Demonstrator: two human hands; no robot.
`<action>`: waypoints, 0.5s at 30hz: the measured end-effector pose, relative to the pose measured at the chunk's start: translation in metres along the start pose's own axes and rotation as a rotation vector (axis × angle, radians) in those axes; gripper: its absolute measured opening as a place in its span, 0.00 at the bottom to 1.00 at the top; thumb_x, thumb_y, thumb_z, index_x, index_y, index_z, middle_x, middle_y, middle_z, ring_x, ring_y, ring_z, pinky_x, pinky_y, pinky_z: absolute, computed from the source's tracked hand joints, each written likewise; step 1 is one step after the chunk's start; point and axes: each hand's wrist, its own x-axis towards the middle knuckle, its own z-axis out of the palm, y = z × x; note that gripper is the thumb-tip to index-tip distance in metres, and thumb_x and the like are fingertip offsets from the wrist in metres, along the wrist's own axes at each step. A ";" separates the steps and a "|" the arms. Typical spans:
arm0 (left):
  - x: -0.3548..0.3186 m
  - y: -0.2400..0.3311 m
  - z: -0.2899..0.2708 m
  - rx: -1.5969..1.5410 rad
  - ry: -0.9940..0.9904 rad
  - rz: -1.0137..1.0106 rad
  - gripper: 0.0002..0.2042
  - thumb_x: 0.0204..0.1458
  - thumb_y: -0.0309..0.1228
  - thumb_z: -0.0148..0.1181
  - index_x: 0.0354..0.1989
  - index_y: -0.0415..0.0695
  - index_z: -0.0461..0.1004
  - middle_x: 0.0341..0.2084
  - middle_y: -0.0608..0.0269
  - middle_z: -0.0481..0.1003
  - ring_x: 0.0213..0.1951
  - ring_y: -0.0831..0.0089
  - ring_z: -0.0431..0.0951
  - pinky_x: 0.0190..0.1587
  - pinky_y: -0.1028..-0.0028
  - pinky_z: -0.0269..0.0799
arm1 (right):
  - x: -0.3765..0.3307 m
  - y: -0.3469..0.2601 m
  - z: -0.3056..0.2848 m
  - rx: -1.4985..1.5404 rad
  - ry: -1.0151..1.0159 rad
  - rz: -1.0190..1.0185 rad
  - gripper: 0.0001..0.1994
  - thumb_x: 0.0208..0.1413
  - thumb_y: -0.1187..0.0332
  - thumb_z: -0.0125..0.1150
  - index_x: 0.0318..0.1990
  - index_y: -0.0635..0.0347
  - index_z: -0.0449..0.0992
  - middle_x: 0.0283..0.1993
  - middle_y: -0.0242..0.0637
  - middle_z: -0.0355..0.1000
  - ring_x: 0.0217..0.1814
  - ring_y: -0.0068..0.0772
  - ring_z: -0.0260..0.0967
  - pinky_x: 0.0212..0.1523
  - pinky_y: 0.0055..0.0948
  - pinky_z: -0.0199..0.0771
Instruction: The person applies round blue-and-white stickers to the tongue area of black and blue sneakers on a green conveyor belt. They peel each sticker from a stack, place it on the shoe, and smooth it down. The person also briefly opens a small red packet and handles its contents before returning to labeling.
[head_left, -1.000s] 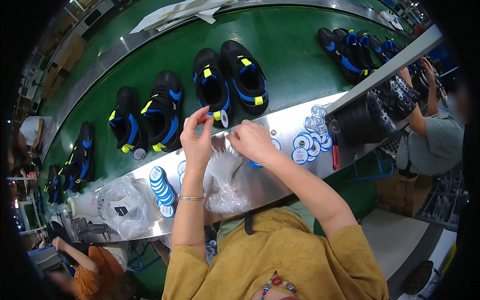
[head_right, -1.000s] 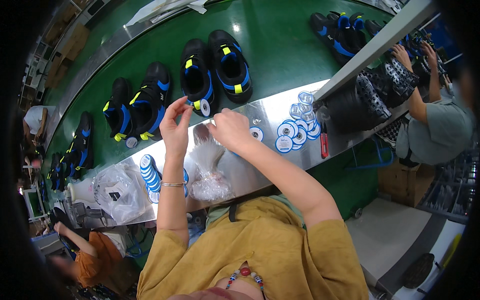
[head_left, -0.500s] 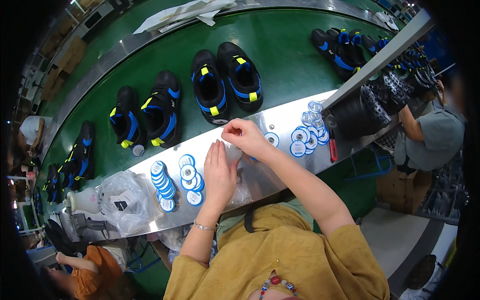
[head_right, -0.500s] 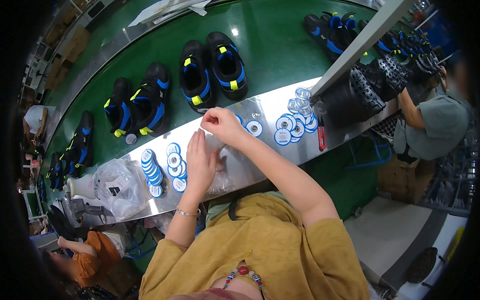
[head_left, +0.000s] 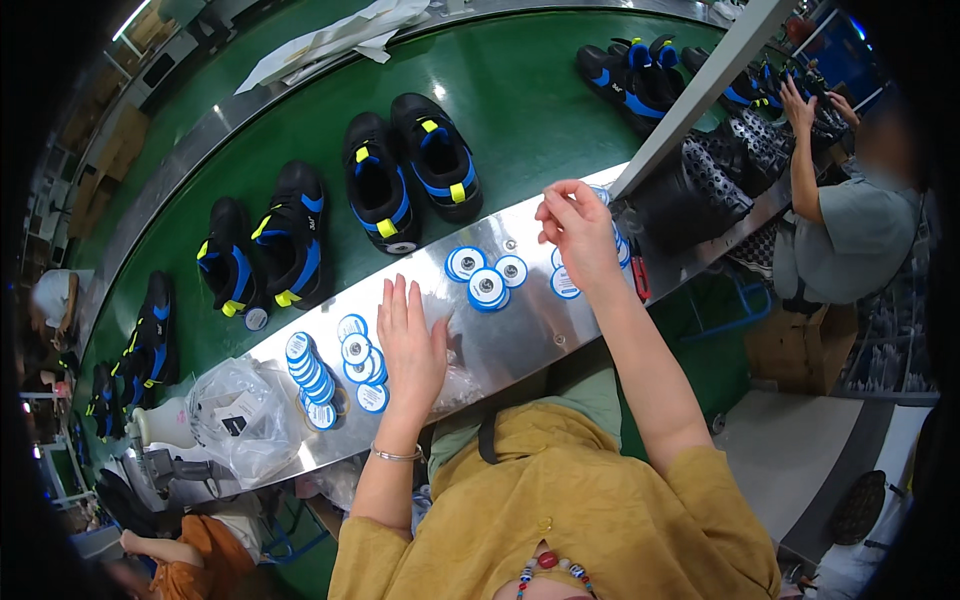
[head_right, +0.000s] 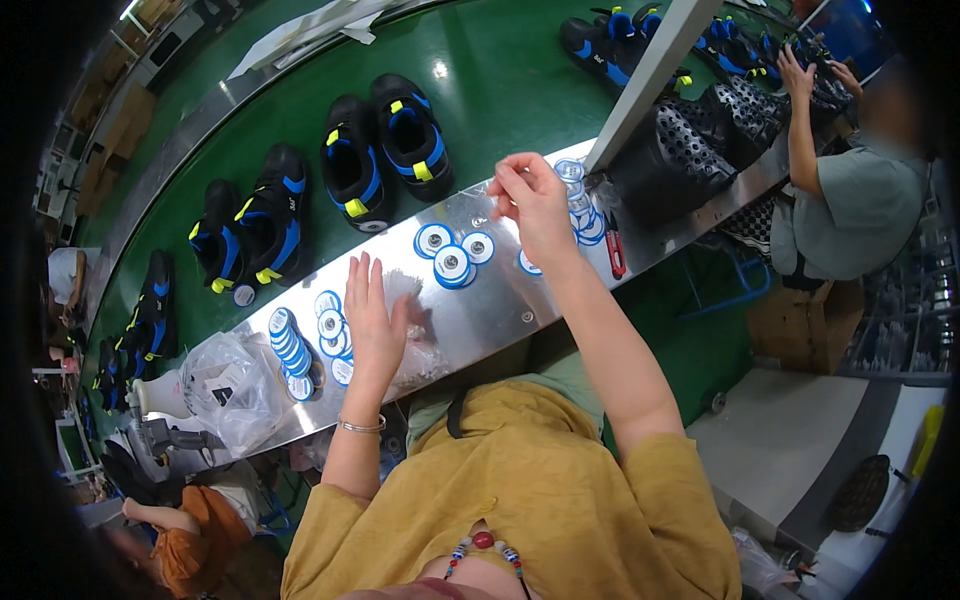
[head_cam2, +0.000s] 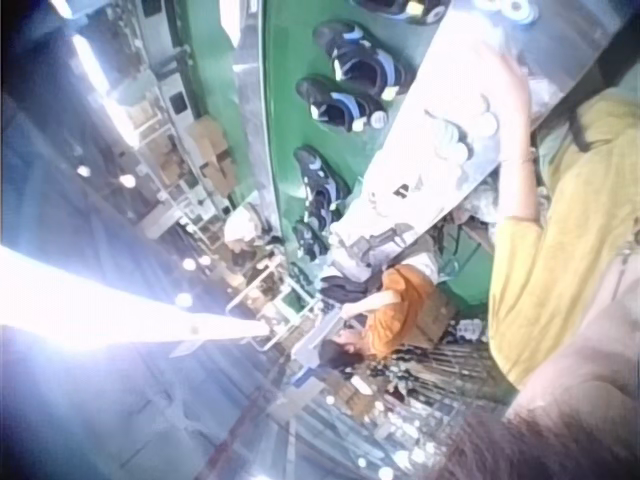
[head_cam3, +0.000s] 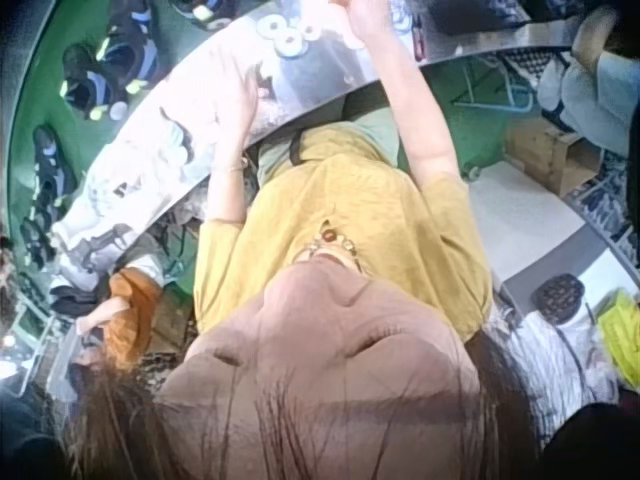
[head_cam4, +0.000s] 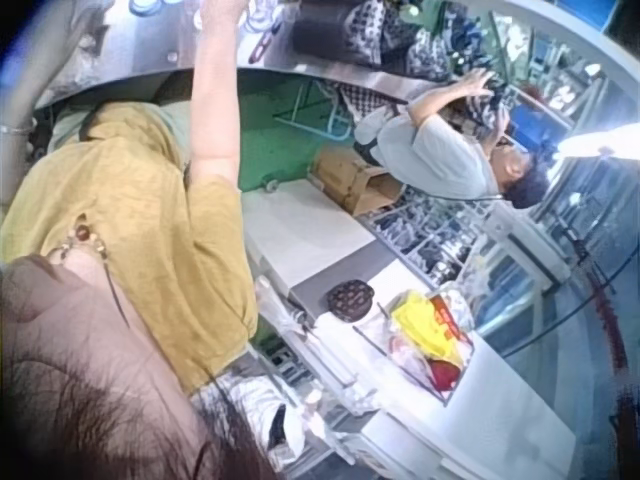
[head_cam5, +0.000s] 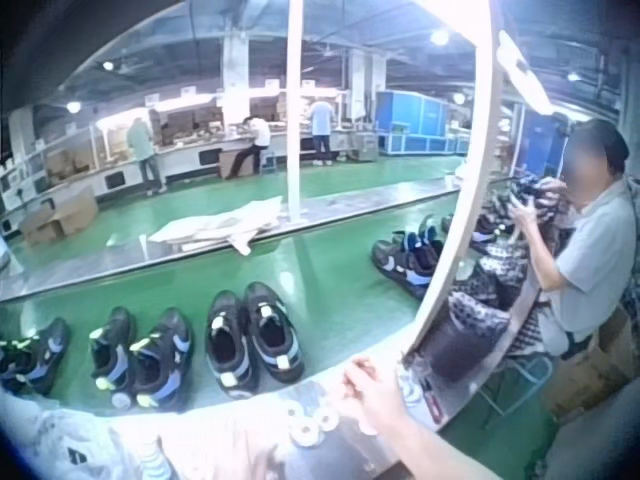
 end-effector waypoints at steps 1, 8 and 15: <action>0.007 0.006 -0.002 0.004 0.043 0.034 0.24 0.48 0.23 0.61 0.56 0.31 0.66 0.57 0.42 0.66 0.63 0.48 0.61 0.61 0.58 0.60 | -0.005 0.001 -0.010 -0.025 -0.020 0.048 0.03 0.62 0.72 0.55 0.39 0.61 0.70 0.29 0.35 0.70 0.22 0.17 0.63 0.23 0.18 0.65; 0.052 0.034 0.035 -0.081 -0.118 0.106 0.16 0.44 0.26 0.66 0.43 0.36 0.75 0.44 0.49 0.72 0.47 0.53 0.69 0.48 0.60 0.67 | -0.027 0.002 -0.031 -0.057 -0.054 0.162 0.03 0.61 0.72 0.56 0.38 0.61 0.71 0.26 0.31 0.66 0.19 0.11 0.54 0.16 0.13 0.50; 0.065 0.040 0.045 -0.115 -0.241 -0.051 0.15 0.42 0.27 0.68 0.39 0.37 0.76 0.38 0.50 0.72 0.45 0.54 0.70 0.48 0.63 0.68 | -0.032 -0.014 -0.063 -0.077 0.032 0.144 0.03 0.61 0.72 0.57 0.37 0.61 0.72 0.25 0.30 0.67 0.19 0.10 0.53 0.16 0.13 0.48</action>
